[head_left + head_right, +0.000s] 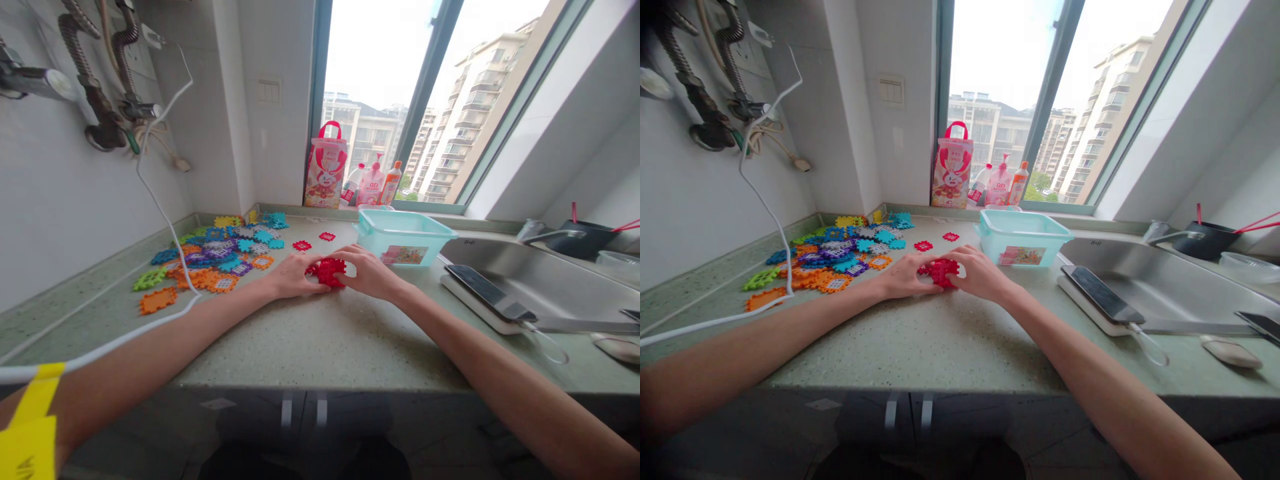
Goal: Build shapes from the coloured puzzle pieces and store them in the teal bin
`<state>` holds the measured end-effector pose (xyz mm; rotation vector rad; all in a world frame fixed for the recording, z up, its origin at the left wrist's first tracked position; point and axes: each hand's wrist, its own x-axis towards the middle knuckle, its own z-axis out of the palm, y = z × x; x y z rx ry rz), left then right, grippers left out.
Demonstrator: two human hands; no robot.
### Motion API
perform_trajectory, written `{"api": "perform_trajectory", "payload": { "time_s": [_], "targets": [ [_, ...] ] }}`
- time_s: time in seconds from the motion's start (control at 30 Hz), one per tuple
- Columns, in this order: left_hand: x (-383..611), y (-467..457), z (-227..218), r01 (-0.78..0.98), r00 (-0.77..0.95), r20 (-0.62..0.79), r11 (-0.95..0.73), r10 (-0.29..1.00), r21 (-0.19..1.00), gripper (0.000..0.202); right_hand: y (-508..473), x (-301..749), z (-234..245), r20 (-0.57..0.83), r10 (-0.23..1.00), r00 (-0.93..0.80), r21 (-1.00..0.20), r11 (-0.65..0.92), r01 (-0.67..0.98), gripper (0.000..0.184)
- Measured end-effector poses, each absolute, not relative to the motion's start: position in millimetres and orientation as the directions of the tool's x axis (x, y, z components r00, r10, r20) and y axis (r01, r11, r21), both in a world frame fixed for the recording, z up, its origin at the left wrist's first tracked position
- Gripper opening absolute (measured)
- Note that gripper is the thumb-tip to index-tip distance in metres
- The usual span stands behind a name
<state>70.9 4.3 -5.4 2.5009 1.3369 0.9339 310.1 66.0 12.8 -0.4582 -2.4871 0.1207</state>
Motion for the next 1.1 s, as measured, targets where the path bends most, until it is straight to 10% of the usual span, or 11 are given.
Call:
{"api": "perform_trajectory", "payload": {
  "time_s": [0.5, 0.8, 1.1],
  "targets": [
    [72, 7, -6, 0.722, 0.411, 0.42, -0.571, 0.809, 0.392, 0.052, 72, 316, 23, 0.373, 0.538, -0.756, -0.471, 0.812, 0.345, 0.05],
    [69, 6, -2, 0.743, 0.406, 0.402, -0.553, 0.82, 0.377, 0.06, 74, 315, 21, 0.452, 0.584, -0.674, -0.552, 0.777, 0.303, 0.023],
    [59, 9, -2, 0.663, 0.242, 0.389, -0.444, 0.889, 0.602, 0.036, 80, 312, 5, 0.489, 0.593, -0.64, -0.607, 0.758, 0.24, 0.031]
  ]
}}
